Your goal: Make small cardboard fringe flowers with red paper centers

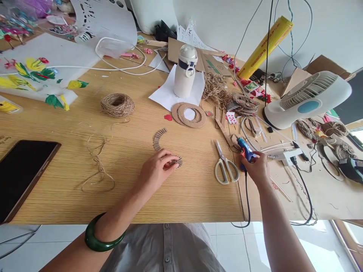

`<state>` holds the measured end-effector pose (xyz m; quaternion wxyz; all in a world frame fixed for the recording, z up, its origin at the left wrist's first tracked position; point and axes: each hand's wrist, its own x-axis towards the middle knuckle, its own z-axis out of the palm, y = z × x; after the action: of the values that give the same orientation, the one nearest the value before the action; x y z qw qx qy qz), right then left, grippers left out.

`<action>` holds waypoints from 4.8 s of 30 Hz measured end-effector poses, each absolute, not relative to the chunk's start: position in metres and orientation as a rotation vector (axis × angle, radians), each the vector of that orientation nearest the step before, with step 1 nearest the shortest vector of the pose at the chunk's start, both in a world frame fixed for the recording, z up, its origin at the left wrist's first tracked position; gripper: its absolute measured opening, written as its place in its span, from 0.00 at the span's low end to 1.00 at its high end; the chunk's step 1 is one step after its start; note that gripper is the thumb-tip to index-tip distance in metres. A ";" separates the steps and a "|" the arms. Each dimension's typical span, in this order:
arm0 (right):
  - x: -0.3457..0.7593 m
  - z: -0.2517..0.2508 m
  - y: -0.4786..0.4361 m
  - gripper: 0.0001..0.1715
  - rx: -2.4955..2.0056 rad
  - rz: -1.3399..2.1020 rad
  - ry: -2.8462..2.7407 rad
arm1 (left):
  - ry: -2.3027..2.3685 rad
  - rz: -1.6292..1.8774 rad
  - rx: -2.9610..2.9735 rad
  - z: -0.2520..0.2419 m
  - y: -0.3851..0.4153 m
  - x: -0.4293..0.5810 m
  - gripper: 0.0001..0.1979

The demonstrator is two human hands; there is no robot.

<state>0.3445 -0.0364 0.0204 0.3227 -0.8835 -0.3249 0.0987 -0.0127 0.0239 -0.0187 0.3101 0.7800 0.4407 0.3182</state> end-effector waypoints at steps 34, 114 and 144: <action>0.288 0.097 -0.046 0.13 -1.331 1.030 -0.918 | 1.183 0.778 2.023 -0.015 0.027 -0.012 0.06; 0.207 0.056 -0.046 0.30 -2.085 1.248 -1.479 | 1.193 0.758 2.005 -0.008 0.031 -0.010 0.06; 0.203 0.056 -0.048 0.31 -2.113 1.196 -1.465 | 1.211 0.746 2.013 -0.006 0.031 -0.009 0.08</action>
<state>0.2031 -0.0485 0.0557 0.1525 -0.7364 -0.5105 0.4170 -0.0095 0.0311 -0.0063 0.3320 0.7703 0.4635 0.2856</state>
